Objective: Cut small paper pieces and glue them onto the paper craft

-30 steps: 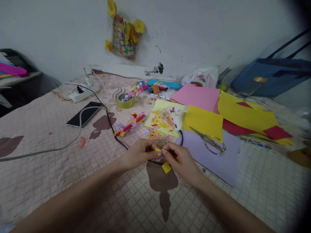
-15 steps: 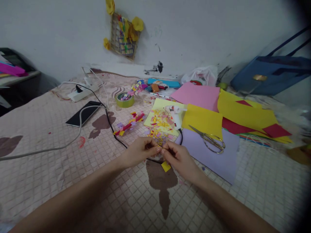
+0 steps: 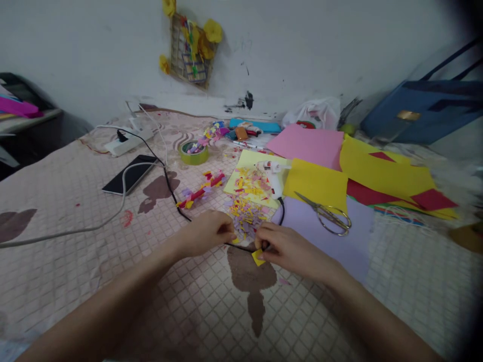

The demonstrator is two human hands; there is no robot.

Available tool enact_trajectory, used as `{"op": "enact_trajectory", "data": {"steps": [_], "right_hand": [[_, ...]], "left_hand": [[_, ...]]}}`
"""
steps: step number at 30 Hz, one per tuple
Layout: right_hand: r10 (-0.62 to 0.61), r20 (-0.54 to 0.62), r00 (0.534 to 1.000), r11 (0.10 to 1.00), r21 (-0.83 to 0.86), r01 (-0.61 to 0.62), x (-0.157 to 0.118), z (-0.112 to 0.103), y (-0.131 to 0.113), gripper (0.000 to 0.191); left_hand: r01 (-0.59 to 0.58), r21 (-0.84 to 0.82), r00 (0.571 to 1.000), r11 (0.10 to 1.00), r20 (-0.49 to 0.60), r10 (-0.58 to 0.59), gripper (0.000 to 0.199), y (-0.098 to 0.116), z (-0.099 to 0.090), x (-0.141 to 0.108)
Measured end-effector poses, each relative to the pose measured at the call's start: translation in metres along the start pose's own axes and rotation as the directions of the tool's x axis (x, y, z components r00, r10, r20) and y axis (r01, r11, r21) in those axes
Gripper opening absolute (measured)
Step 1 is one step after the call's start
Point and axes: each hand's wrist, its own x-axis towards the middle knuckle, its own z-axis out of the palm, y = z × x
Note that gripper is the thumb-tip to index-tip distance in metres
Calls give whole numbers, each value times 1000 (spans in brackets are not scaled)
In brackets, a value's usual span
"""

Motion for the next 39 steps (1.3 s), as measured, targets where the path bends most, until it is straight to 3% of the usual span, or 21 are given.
{"op": "enact_trajectory", "data": {"steps": [5, 9, 12, 15, 21, 27, 39], "right_hand": [[10, -35, 999, 990, 141, -5, 2, -1, 1, 11], [103, -74, 992, 897, 437, -61, 4, 0, 0, 6], [191, -100, 976, 782, 616, -90, 7, 5, -1, 13], [254, -92, 963, 678, 727, -110, 9, 9, -3, 23], [280, -36, 959, 539, 833, -126, 8, 9, -4, 29], [286, -74, 955, 544, 833, -98, 8, 9, -1, 27], [249, -163, 955, 696, 716, -59, 8, 8, -9, 26]], "left_hand": [[22, 37, 1000, 999, 18, -23, 15, 0, -3, 0], [36, -22, 982, 999, -183, -40, 15, 4, -4, 0], [-69, -111, 958, 991, -286, 34, 11, 13, 2, -1], [-196, -265, 965, 944, -223, 138, 15, 23, 10, -3], [-261, -277, 958, 925, -194, 212, 14, 25, 14, -2], [-249, -378, 958, 892, -234, 168, 11, 17, 17, 2], [-197, -566, 979, 800, -162, 126, 11, 16, 15, 3]]}}
